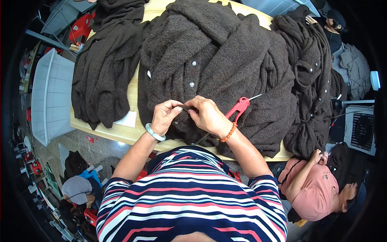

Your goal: Trimming loose threads and inspecting garments on a factory workbench.

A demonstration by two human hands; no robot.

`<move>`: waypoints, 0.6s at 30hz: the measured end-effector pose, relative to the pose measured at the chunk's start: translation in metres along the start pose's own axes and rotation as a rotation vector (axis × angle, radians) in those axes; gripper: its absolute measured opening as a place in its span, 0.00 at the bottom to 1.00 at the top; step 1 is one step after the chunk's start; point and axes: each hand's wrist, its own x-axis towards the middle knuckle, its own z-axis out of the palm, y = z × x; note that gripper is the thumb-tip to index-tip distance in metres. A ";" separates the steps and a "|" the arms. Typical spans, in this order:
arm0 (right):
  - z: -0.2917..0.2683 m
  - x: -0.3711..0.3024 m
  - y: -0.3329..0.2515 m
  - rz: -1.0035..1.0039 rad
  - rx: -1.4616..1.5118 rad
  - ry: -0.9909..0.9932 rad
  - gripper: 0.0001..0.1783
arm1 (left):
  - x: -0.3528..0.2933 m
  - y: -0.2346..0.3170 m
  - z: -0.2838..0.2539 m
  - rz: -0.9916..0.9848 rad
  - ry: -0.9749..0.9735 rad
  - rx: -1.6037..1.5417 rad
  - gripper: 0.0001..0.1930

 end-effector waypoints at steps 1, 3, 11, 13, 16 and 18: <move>0.000 0.000 -0.001 0.009 0.011 0.009 0.12 | 0.000 -0.002 0.000 -0.004 -0.001 0.001 0.06; 0.003 -0.001 0.001 0.052 0.043 0.023 0.12 | 0.001 -0.005 0.000 -0.010 0.003 -0.102 0.06; 0.012 -0.006 0.008 0.168 0.098 0.061 0.11 | -0.002 0.002 0.010 0.185 0.050 0.419 0.04; 0.013 -0.007 0.010 0.124 0.044 0.080 0.11 | 0.000 0.002 0.010 0.290 0.042 0.524 0.04; 0.019 -0.009 0.014 0.049 -0.032 0.120 0.12 | 0.000 0.000 0.009 0.117 0.019 0.322 0.03; 0.019 -0.009 0.015 0.014 -0.003 0.132 0.12 | 0.002 -0.003 0.004 0.069 0.024 0.243 0.03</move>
